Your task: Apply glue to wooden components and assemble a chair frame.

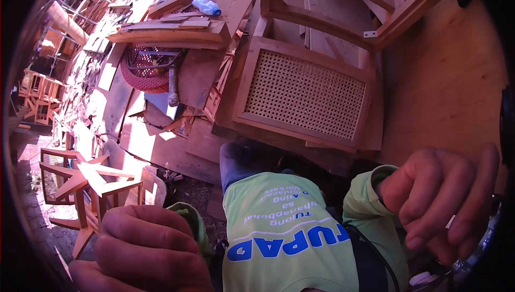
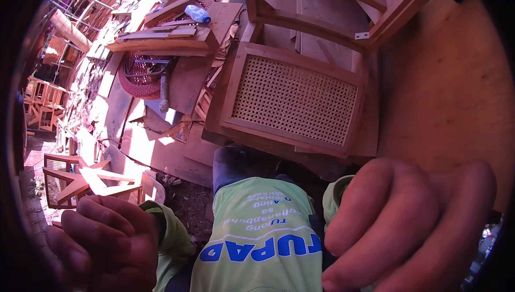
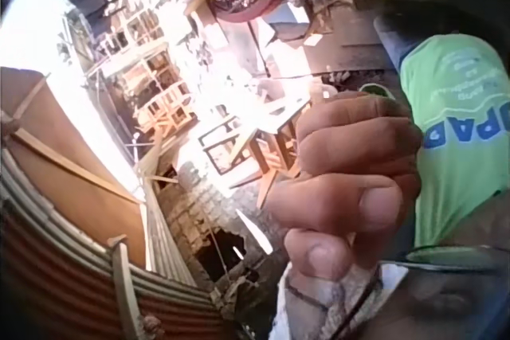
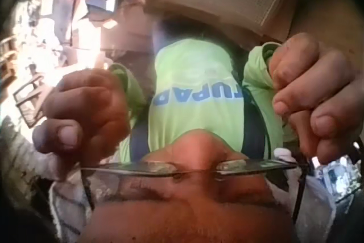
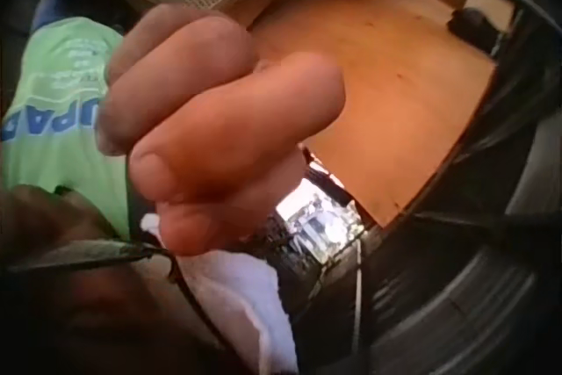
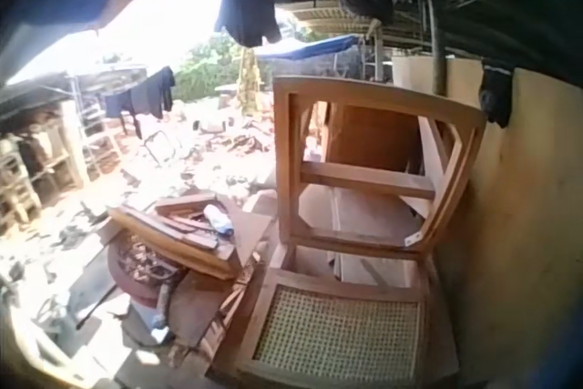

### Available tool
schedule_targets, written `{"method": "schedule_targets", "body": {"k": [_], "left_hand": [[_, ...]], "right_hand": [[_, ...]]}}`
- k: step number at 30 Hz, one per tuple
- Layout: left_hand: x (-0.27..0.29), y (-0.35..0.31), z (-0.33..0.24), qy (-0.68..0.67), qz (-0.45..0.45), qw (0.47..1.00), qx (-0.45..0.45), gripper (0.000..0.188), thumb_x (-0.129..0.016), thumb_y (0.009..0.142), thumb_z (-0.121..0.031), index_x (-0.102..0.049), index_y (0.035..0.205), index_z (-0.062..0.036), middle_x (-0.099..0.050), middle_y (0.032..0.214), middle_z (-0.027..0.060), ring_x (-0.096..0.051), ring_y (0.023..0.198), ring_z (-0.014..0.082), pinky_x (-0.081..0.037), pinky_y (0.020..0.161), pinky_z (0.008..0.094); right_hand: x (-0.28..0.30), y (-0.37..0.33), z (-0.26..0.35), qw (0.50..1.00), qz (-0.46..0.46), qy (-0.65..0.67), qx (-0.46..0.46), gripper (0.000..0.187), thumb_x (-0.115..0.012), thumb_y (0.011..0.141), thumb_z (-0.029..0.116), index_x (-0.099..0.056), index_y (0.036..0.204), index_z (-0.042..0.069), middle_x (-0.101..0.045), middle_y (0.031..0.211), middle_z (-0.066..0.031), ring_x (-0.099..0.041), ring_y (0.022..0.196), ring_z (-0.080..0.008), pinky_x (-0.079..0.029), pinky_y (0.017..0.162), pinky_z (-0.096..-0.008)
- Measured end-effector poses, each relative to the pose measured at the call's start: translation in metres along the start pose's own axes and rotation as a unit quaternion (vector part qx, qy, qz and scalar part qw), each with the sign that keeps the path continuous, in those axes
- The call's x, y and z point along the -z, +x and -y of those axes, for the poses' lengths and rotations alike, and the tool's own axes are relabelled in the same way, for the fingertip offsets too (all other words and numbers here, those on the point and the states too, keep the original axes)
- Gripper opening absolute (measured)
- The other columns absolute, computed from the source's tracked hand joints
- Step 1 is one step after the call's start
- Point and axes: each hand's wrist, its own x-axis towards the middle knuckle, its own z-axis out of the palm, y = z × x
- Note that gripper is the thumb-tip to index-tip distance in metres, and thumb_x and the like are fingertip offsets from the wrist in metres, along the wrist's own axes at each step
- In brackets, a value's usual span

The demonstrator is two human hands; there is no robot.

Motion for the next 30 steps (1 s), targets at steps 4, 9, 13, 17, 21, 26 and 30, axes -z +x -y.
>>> {"method": "schedule_targets", "body": {"k": [4, 9, 13, 17, 21, 26, 30], "left_hand": [[0.022, -0.01, 0.004, -0.191, 0.069, 0.973, 0.112, 0.029, -0.045, 0.108, -0.028, -0.055, 0.113, -0.0008, -0.051, 0.075, 0.0053, -0.04, 0.055, 0.0137, -0.04, 0.05, 0.0319], [-0.029, 0.027, 0.0, -0.045, 0.099, 0.993, 0.037, 0.03, -0.041, 0.107, -0.03, -0.051, 0.097, -0.0036, -0.043, 0.065, 0.002, -0.038, 0.052, 0.0155, -0.039, 0.049, 0.0323], [-0.038, 0.015, 0.003, -0.042, 0.032, 0.998, 0.044, 0.038, -0.038, 0.108, -0.04, -0.049, 0.089, -0.0093, -0.038, 0.063, 0.0027, -0.039, 0.054, 0.0161, -0.038, 0.049, 0.0324], [-0.042, 0.013, 0.031, -0.01, -0.003, 0.993, -0.119, 0.024, -0.058, 0.104, -0.02, -0.055, 0.122, -0.0039, -0.054, 0.08, 0.0027, -0.052, 0.06, 0.0145, -0.049, 0.053, 0.0319], [-0.056, 0.011, 0.031, -0.012, -0.028, 0.996, -0.079, 0.025, -0.05, 0.106, -0.024, -0.059, 0.111, -0.0016, -0.048, 0.086, 0.0006, -0.044, 0.06, 0.0143, -0.045, 0.058, 0.029], [-0.052, 0.025, 0.008, 0.007, 0.056, 0.998, 0.007, 0.021, -0.054, 0.105, -0.025, -0.061, 0.105, -0.0047, -0.051, 0.083, 0.0012, -0.047, 0.062, 0.0156, -0.044, 0.059, 0.0302], [-0.051, 0.042, -0.011, 0.01, 0.143, 0.986, 0.091, 0.019, -0.057, 0.104, -0.025, -0.063, 0.099, -0.0077, -0.054, 0.079, 0.0018, -0.051, 0.064, 0.0169, -0.043, 0.059, 0.0313]], "right_hand": [[0.007, -0.003, 0.012, 0.999, 0.02, 0.019, 0.029, 0.014, -0.088, 0.079, 0.003, -0.076, 0.086, 0.007, -0.061, 0.092, -0.0015, -0.062, 0.057, -0.0101, -0.046, 0.047, -0.0236], [0.012, 0.002, 0.048, 0.998, 0.065, -0.023, -0.012, 0.017, -0.084, 0.074, -0.007, -0.072, 0.07, 0.004, -0.066, 0.065, -0.0045, -0.064, 0.05, -0.012, -0.045, 0.043, -0.0247], [0.016, -0.006, 0.054, 0.998, 0.053, -0.019, 0.033, 0.016, -0.085, 0.076, -0.005, -0.072, 0.072, 0.005, -0.066, 0.07, -0.0031, -0.062, 0.05, -0.011, -0.044, 0.043, -0.0244], [0.016, -0.008, 0.057, 0.997, 0.006, -0.037, 0.07, 0.015, -0.086, 0.078, -0.001, -0.073, 0.076, 0.007, -0.063, 0.077, -0.0008, -0.059, 0.05, -0.009, -0.044, 0.044, -0.024], [0.033, -0.016, 0.063, 0.993, -0.012, -0.079, 0.092, 0.015, -0.088, 0.079, 0.004, -0.075, 0.08, 0.012, -0.058, 0.085, 0.0031, -0.056, 0.051, -0.0054, -0.04, 0.047, -0.0217], [0.036, -0.016, 0.06, 0.989, 0.017, -0.123, 0.075, 0.015, -0.085, 0.082, 0.006, -0.073, 0.089, 0.012, -0.059, 0.088, 0.0016, -0.056, 0.055, -0.0062, -0.04, 0.05, -0.0214], [0.039, -0.015, 0.053, 0.981, 0.028, -0.183, 0.05, 0.018, -0.08, 0.086, 0.008, -0.071, 0.102, 0.011, -0.058, 0.095, -0.0008, -0.055, 0.06, -0.0077, -0.041, 0.055, -0.0221]]}}
